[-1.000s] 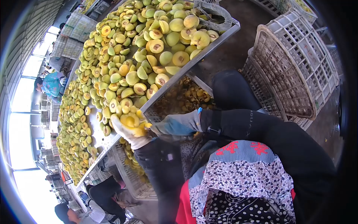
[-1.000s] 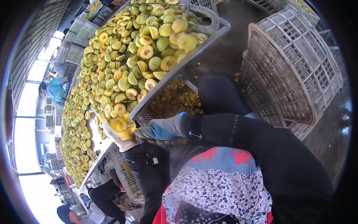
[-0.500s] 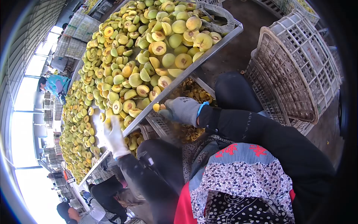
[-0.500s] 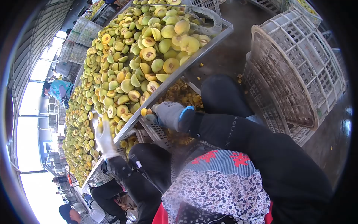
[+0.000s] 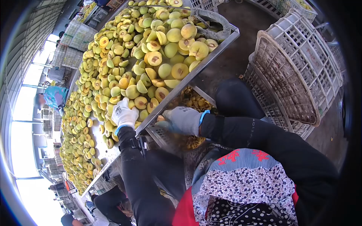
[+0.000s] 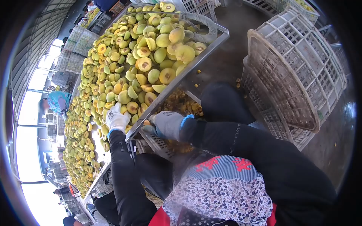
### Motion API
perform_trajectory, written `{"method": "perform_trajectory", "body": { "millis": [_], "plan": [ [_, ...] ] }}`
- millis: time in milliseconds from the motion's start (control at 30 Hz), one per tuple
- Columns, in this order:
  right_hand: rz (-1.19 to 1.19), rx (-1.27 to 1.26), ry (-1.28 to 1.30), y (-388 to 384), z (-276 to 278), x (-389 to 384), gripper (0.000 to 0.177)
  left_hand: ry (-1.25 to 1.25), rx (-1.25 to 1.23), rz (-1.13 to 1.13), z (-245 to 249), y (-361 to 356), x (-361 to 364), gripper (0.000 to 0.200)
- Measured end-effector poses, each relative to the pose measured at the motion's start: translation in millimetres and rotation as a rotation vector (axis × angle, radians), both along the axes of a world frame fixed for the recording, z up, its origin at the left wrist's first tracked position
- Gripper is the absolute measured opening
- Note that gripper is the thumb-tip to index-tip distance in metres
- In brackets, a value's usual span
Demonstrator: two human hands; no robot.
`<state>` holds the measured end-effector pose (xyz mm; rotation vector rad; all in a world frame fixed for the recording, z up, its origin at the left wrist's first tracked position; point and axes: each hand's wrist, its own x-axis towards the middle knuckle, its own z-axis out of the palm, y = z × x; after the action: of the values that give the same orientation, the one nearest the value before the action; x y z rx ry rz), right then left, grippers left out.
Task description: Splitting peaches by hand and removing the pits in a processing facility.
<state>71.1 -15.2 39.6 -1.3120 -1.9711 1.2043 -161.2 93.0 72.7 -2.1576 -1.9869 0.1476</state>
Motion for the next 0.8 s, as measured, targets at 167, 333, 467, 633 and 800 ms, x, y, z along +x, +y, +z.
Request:
{"method": "perform_trajectory", "body": {
  "millis": [167,333,467,633,800],
  "plan": [
    [-0.196,0.100,0.238,3.4,6.8,-7.0,0.040,-0.695,0.307,-0.193,15.5,-27.2,-2.2,0.043],
    [-0.209,0.154,0.480,1.6,11.4,-19.9,0.038,-1.323,0.230,-0.193,7.1,-68.8,26.3,0.032],
    [-0.212,0.121,0.528,-0.1,9.2,-20.2,0.041,-1.787,0.279,-0.057,7.0,-93.5,84.3,0.027],
    [-0.181,0.111,0.478,-1.0,10.9,-17.8,0.044,-0.867,0.546,-0.302,-5.8,-91.3,75.7,0.025],
    [-0.113,0.002,0.404,-3.3,17.8,-16.2,0.044,-0.766,0.463,-0.326,-0.7,-95.5,71.1,0.035]
  ]
}}
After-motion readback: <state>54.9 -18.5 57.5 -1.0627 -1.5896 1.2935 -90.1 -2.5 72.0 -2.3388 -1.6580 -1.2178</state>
